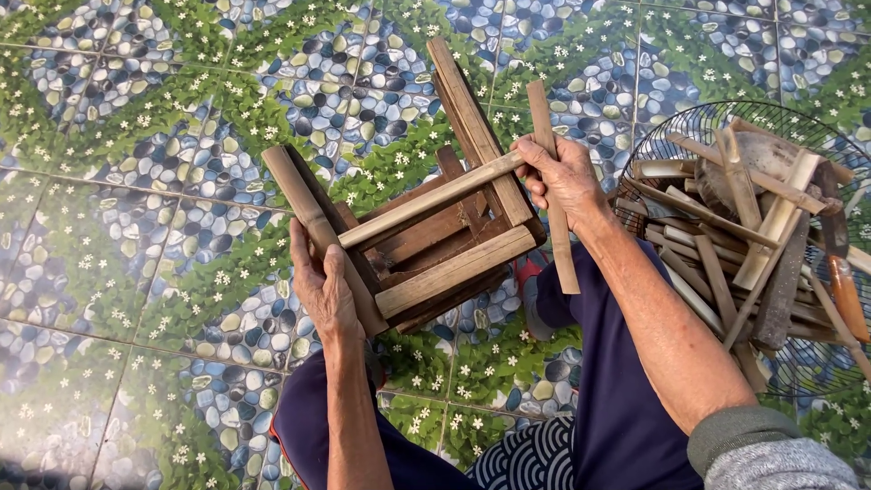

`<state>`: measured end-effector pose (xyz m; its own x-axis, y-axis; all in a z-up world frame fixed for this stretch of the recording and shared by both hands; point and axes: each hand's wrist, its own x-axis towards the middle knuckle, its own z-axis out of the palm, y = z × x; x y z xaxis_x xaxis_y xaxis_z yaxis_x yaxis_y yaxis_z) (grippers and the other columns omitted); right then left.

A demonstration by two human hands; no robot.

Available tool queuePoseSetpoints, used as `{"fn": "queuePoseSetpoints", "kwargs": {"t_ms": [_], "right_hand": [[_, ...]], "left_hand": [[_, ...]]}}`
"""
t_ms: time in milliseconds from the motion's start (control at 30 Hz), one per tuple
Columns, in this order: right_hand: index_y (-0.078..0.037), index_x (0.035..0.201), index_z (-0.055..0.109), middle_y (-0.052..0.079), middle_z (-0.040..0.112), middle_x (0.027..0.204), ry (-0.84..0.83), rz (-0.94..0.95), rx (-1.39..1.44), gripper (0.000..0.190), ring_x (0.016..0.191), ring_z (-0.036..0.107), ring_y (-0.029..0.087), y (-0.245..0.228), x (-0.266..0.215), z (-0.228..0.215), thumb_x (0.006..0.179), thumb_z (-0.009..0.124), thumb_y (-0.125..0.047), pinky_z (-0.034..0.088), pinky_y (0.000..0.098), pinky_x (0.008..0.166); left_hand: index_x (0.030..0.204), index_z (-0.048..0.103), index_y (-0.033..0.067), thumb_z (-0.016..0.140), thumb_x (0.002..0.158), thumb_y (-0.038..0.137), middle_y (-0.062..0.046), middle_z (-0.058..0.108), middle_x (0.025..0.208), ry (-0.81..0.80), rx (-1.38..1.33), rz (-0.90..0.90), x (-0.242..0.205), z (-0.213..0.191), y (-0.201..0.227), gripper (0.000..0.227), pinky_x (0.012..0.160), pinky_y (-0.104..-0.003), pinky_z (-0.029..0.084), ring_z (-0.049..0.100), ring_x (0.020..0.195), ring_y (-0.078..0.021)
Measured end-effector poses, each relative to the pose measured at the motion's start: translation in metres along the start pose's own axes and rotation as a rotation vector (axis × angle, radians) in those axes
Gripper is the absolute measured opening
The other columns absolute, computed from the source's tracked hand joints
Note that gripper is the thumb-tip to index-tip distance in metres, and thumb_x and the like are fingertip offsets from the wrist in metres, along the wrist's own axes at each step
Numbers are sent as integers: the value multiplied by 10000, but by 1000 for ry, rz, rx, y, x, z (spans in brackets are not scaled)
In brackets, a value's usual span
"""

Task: Fitting and securing bamboo slats into a wooden frame to assemble a piece of furniture.

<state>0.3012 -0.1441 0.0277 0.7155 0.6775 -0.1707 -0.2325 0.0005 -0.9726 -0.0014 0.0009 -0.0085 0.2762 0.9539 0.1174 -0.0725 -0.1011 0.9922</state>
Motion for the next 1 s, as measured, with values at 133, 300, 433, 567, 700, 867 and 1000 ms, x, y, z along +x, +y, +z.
{"fn": "queuePoseSetpoints", "kwargs": {"t_ms": [133, 300, 433, 567, 700, 867, 1000], "right_hand": [[-34, 1148, 653, 93, 608, 793, 21, -37, -53, 289, 457, 484, 50, 0, -5, -2, 981, 771, -237, 404, 183, 304], [-11, 1235, 594, 84, 607, 847, 14, -98, -193, 497, 442, 493, 54, -7, -20, -6, 879, 883, -202, 423, 179, 300], [53, 1297, 531, 123, 613, 884, 13, -143, -316, 674, 469, 547, 78, -6, -27, -3, 837, 942, -218, 472, 193, 297], [-33, 1374, 484, 80, 659, 908, 66, -185, -586, 875, 650, 602, 147, 5, -30, -4, 741, 995, -356, 533, 297, 523], [-52, 1412, 415, 95, 654, 912, 87, -200, -694, 909, 713, 597, 200, 5, -38, 5, 755, 979, -329, 517, 384, 655], [-105, 1410, 409, 64, 669, 919, 104, -164, -732, 871, 742, 634, 206, 8, -39, 4, 755, 941, -322, 519, 388, 688], [-127, 1407, 415, 55, 674, 890, 120, -161, -730, 812, 760, 659, 220, 8, -42, 3, 769, 894, -280, 539, 395, 703]], "left_hand": [[1632, 336, 166, 623, 1061, 177, -265, 346, 1618, 2, 45, 6, -4, 6, 19, 640, 1156, -621, 364, 341, 1477, -504], [1634, 325, 144, 642, 1086, 216, -270, 345, 1611, 0, 14, 32, -5, 7, 20, 637, 1158, -650, 346, 319, 1473, -529], [1631, 323, 131, 650, 1088, 235, -271, 349, 1605, -12, 8, 45, -4, 6, 23, 643, 1158, -655, 346, 327, 1468, -534], [1621, 344, 129, 664, 1080, 234, -294, 363, 1576, 4, -17, 35, -8, 9, 26, 638, 1155, -667, 344, 333, 1451, -551], [1615, 352, 117, 684, 1068, 235, -302, 376, 1560, 9, -29, 34, -7, 7, 22, 651, 1152, -660, 350, 353, 1435, -562], [1611, 348, 103, 676, 1075, 232, -342, 368, 1545, 12, -34, 39, -8, 9, 30, 642, 1147, -683, 336, 328, 1428, -593], [1611, 347, 99, 680, 1071, 226, -361, 362, 1538, 15, -36, 33, -8, 11, 29, 647, 1143, -689, 334, 331, 1418, -609]]}}
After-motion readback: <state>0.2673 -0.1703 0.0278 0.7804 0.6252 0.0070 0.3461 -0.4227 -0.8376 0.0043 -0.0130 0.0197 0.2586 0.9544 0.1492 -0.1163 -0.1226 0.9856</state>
